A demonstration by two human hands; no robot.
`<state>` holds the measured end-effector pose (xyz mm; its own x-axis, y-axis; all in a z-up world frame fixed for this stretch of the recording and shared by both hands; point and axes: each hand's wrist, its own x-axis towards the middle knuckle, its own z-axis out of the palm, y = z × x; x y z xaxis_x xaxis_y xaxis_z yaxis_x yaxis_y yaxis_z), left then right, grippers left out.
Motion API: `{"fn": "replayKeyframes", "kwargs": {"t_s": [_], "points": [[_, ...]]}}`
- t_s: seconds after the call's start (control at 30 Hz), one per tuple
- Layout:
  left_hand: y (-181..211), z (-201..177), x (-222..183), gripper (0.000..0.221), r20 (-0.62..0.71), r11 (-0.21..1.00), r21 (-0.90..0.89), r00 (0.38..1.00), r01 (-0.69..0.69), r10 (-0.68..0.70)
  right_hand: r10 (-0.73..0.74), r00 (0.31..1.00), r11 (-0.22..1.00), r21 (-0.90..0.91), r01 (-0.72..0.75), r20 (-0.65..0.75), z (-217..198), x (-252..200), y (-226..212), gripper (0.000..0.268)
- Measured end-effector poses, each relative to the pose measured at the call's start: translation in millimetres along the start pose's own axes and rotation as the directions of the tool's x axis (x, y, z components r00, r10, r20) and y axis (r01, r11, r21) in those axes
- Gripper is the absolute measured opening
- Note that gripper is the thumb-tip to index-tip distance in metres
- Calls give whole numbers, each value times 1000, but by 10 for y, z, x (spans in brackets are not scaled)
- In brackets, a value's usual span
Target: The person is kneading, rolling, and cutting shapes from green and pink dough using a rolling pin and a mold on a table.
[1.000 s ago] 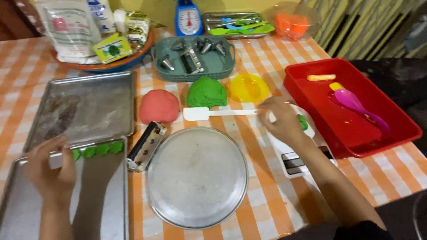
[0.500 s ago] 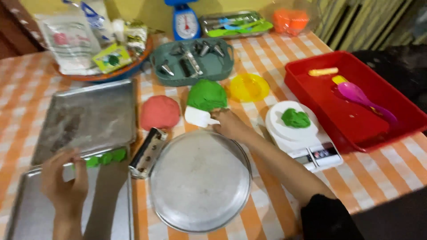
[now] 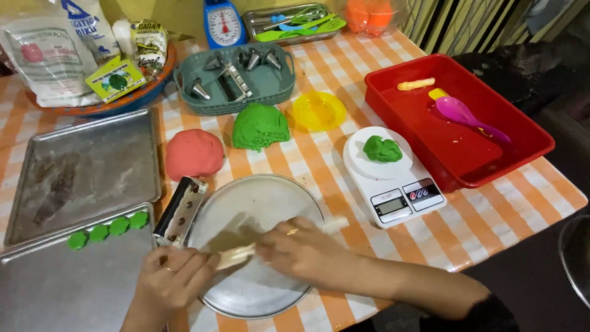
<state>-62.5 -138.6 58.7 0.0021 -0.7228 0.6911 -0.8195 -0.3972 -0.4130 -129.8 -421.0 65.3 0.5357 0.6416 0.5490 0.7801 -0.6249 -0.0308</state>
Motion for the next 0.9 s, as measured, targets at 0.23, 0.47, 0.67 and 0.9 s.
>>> {"fn": "replayKeyframes", "kwargs": {"t_s": [0.23, 0.47, 0.67, 0.9], "points": [[-212, -138, -248, 26, -63, 937, 113, 944, 329, -324, 883, 469, 467, 51, -883, 29, -434, -1562, 743, 49], [-225, -160, -267, 27, -77, 922, 141, 933, 360, -353, 834, 531, 382, -540, -750, -147, -673, -1966, 619, 54], [-245, -149, -274, 31, -81, 923, 145, 934, 356, -348, 828, 553, 307, -751, -584, -92, -653, -1983, 638, 54], [-246, -95, -382, 34, -81, 917, 144, 928, 373, -364, 880, 465, 418, -303, -856, -101, -871, -1543, 1081, 58]]}}
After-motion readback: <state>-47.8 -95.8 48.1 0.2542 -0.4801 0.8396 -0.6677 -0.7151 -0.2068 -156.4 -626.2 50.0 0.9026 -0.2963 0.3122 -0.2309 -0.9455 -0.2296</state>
